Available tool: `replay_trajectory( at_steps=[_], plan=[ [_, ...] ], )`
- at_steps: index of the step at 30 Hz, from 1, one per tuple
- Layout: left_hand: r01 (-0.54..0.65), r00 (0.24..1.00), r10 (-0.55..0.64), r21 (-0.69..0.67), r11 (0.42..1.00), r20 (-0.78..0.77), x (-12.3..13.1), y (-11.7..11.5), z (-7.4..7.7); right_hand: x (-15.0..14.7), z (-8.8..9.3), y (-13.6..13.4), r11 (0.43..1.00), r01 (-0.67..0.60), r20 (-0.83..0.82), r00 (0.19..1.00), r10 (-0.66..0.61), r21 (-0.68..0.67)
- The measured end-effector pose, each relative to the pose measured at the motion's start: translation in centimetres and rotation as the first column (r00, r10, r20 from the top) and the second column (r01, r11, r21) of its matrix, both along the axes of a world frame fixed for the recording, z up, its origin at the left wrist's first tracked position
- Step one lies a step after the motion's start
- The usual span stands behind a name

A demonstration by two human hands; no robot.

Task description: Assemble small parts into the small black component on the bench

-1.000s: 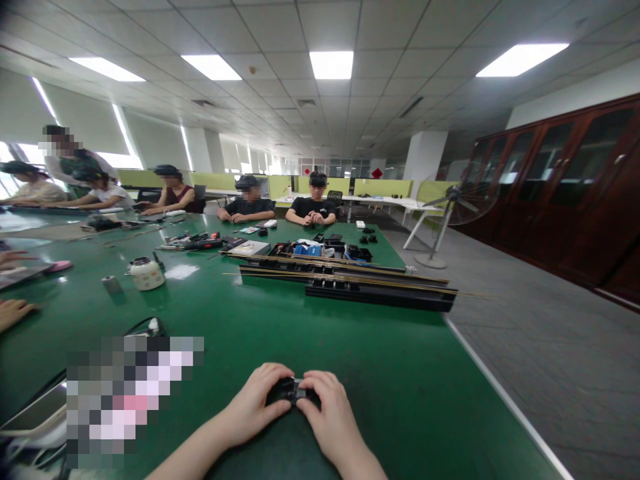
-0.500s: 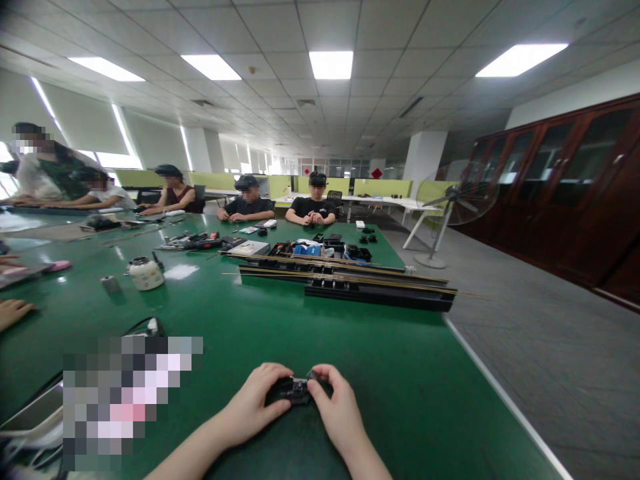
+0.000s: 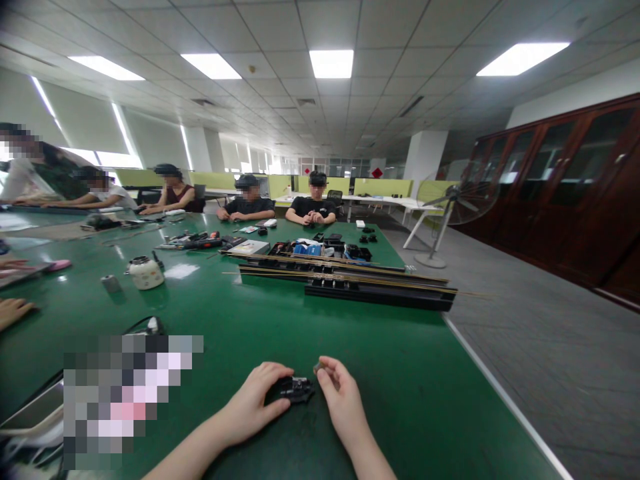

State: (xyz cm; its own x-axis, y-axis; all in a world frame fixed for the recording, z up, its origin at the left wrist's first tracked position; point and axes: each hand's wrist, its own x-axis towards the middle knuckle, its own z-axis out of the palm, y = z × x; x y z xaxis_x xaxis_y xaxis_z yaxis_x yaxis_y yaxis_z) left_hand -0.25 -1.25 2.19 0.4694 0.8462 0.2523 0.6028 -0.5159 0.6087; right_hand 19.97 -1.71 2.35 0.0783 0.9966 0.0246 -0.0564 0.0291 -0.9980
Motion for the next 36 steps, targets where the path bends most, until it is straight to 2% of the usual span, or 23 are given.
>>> replay_trajectory(
  at_steps=[20, 28, 36],
  plan=[
    [0.001, 1.0, -0.001, -0.008, 1.0, 0.01, 0.0, -0.2, 0.3, 0.6, -1.3, 0.4, 0.995, 0.069, -0.168, 0.983, -0.08, -0.068],
    [0.006, 1.0, -0.006, 0.017, 1.0, 0.008, -0.1, -0.1, -0.1, 0.7, -1.2, 0.4, 0.994, 0.074, -0.224, 0.97, -0.089, -0.076],
    [0.003, 1.0, -0.003, 0.006, 1.0, -0.002, 0.1, -0.3, 0.4, 0.7, -1.2, 0.6, 0.992, 0.094, -0.213, 0.971, -0.109, -0.079]
  ],
)
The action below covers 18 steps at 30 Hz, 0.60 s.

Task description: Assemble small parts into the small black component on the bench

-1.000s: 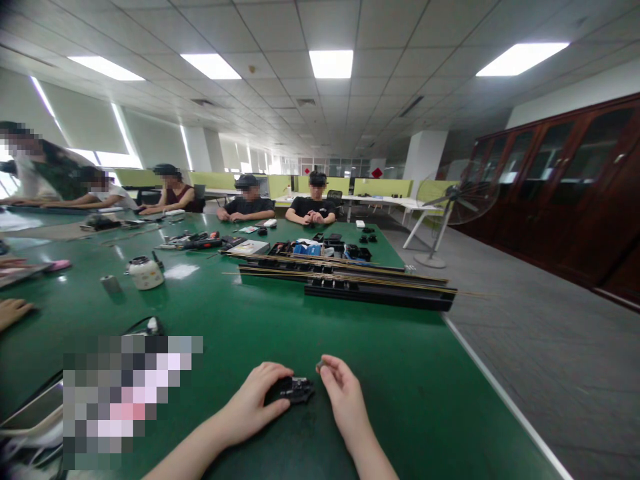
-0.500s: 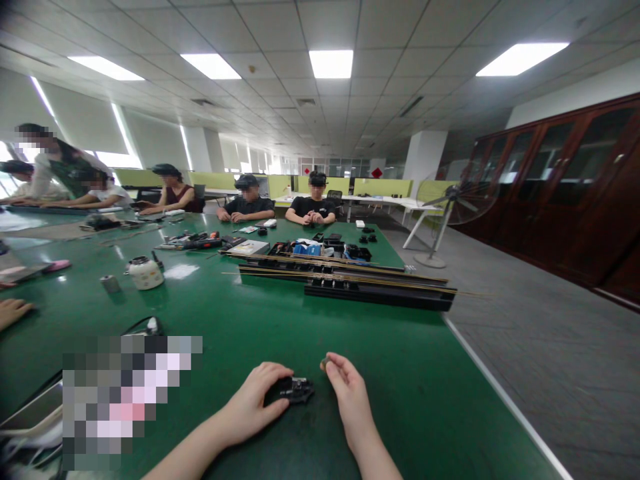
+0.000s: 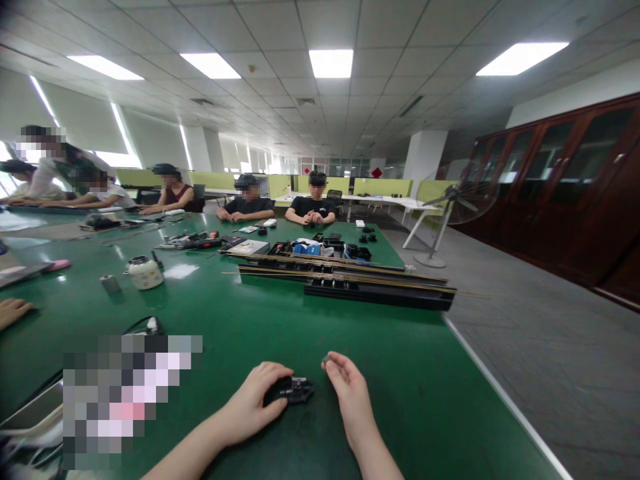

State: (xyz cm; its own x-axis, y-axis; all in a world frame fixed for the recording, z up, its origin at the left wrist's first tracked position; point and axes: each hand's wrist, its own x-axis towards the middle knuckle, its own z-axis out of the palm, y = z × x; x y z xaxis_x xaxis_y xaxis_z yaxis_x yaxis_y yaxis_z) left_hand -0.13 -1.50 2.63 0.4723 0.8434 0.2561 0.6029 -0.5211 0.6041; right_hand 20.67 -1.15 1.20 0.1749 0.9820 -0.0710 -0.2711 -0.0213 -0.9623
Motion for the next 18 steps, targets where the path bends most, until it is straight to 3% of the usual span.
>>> replay_trajectory(
  at_steps=[18],
  plan=[
    [0.005, 1.0, -0.005, 0.009, 1.0, 0.013, -0.07, 0.08, -0.2, -0.06, 0.21, -0.02, 1.0, 0.007, -0.016, 1.0, -0.007, -0.01]
  ],
)
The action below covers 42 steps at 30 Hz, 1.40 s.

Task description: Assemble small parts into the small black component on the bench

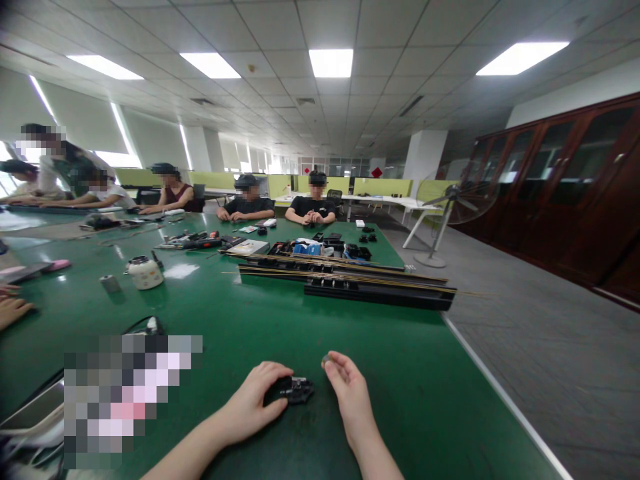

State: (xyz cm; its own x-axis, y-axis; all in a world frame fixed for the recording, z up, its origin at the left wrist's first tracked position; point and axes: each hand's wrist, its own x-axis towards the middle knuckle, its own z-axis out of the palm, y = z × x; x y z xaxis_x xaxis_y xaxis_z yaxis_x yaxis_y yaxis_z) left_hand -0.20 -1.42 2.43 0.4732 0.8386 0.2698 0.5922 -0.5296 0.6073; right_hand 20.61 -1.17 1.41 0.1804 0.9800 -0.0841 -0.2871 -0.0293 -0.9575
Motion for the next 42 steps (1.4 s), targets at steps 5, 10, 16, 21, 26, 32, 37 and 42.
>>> replay_trajectory(
  at_steps=[5, 10, 16, 21, 26, 32, 37, 42],
  plan=[
    [0.0, 1.0, 0.0, 0.003, 1.0, -0.002, 0.0, 0.0, 0.0, 0.0, 0.1, 0.1, 1.0, 0.026, 0.027, 0.999, -0.026, -0.003],
    [-0.001, 1.0, 0.001, 0.007, 1.0, 0.0, 0.1, 0.2, -0.1, -0.1, 0.0, 0.1, 0.999, -0.03, 0.115, 0.993, 0.028, 0.015],
    [-0.009, 1.0, 0.009, 0.017, 1.0, -0.007, 0.0, 0.1, -0.2, -0.5, -0.1, -0.4, 0.984, -0.167, 0.312, 0.94, 0.14, 0.06],
    [-0.003, 1.0, 0.002, 0.033, 0.999, 0.002, 0.0, 0.2, -0.4, -1.2, 0.7, -1.4, 0.954, -0.277, 0.651, 0.746, 0.142, 0.11],
    [-0.005, 1.0, 0.005, 0.04, 0.999, 0.001, -0.2, 0.3, -0.6, -1.7, 1.4, -1.8, 0.91, -0.395, 0.804, 0.578, 0.138, 0.128],
    [0.005, 1.0, -0.004, 0.046, 0.999, -0.005, -0.1, 0.3, -0.8, -1.8, 1.4, -2.2, 0.899, -0.433, 0.874, 0.458, 0.159, 0.063],
    [-0.004, 1.0, 0.004, 0.033, 0.999, -0.009, 0.1, 0.2, -0.8, -1.5, 1.3, -2.2, 0.919, -0.387, 0.82, 0.548, 0.167, 0.072],
    [-0.013, 1.0, 0.013, 0.02, 1.0, -0.016, 0.1, 0.3, -1.1, -1.1, 1.0, -1.8, 0.938, -0.345, 0.738, 0.644, 0.201, 0.046]
  ],
)
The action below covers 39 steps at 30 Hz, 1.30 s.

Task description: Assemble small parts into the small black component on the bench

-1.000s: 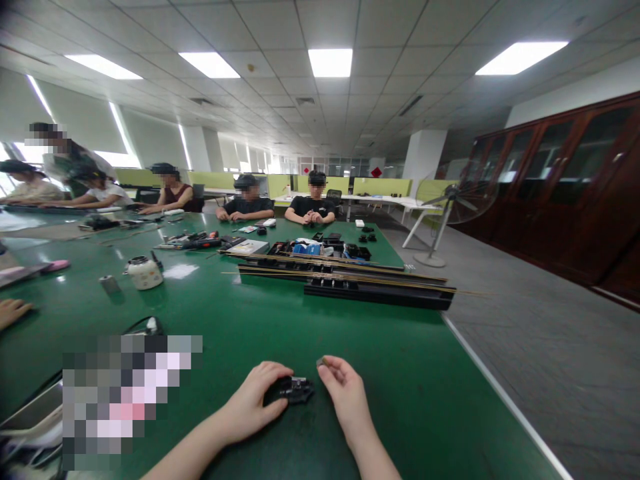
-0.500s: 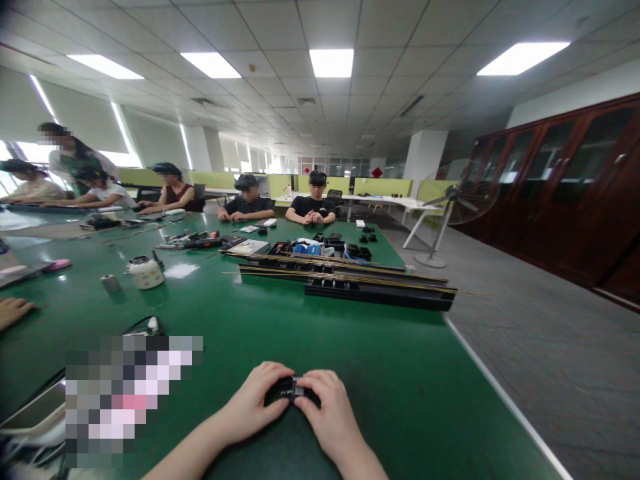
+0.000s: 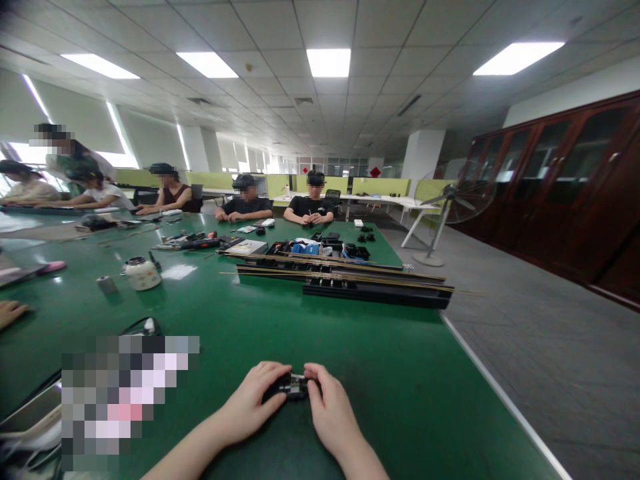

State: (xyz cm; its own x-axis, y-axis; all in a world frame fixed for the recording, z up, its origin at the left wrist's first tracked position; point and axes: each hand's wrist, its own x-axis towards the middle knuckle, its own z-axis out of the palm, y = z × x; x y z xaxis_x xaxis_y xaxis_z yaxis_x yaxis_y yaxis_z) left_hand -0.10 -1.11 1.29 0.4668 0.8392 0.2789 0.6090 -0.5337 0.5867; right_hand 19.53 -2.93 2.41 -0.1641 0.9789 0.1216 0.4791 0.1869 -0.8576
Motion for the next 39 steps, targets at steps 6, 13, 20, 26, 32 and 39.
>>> replay_trajectory(
  at_steps=[6, 13, 20, 26, 32, 39],
  plan=[
    [-0.023, 0.999, 0.023, 0.004, 1.0, -0.022, -0.03, 0.22, -0.56, 0.07, -0.59, 0.2, 1.0, -0.005, -0.003, 1.0, 0.005, 0.019],
    [-0.042, 0.999, 0.042, -0.018, 0.999, -0.028, 0.02, 0.28, -0.17, -0.02, -0.69, 0.24, 1.0, 0.003, 0.012, 1.0, -0.003, 0.02],
    [-0.038, 0.999, 0.038, -0.02, 0.999, -0.013, -0.06, 0.24, -0.2, -0.05, -0.33, 0.14, 0.999, 0.021, 0.047, 0.999, -0.023, 0.037],
    [-0.03, 0.999, 0.03, -0.013, 0.999, -0.011, -0.15, 0.17, -0.35, -0.08, -0.42, 0.14, 0.998, 0.041, 0.057, 0.997, -0.044, 0.05],
    [-0.028, 1.0, 0.028, -0.013, 1.0, -0.013, -0.09, 0.27, -0.27, -0.04, -0.78, 0.24, 0.998, 0.032, 0.065, 0.997, -0.036, 0.061],
    [-0.031, 1.0, 0.031, -0.02, 0.999, -0.006, -0.09, 0.21, -0.16, 0.06, -0.57, 0.17, 0.998, 0.035, 0.061, 0.997, -0.039, 0.061]
  ],
)
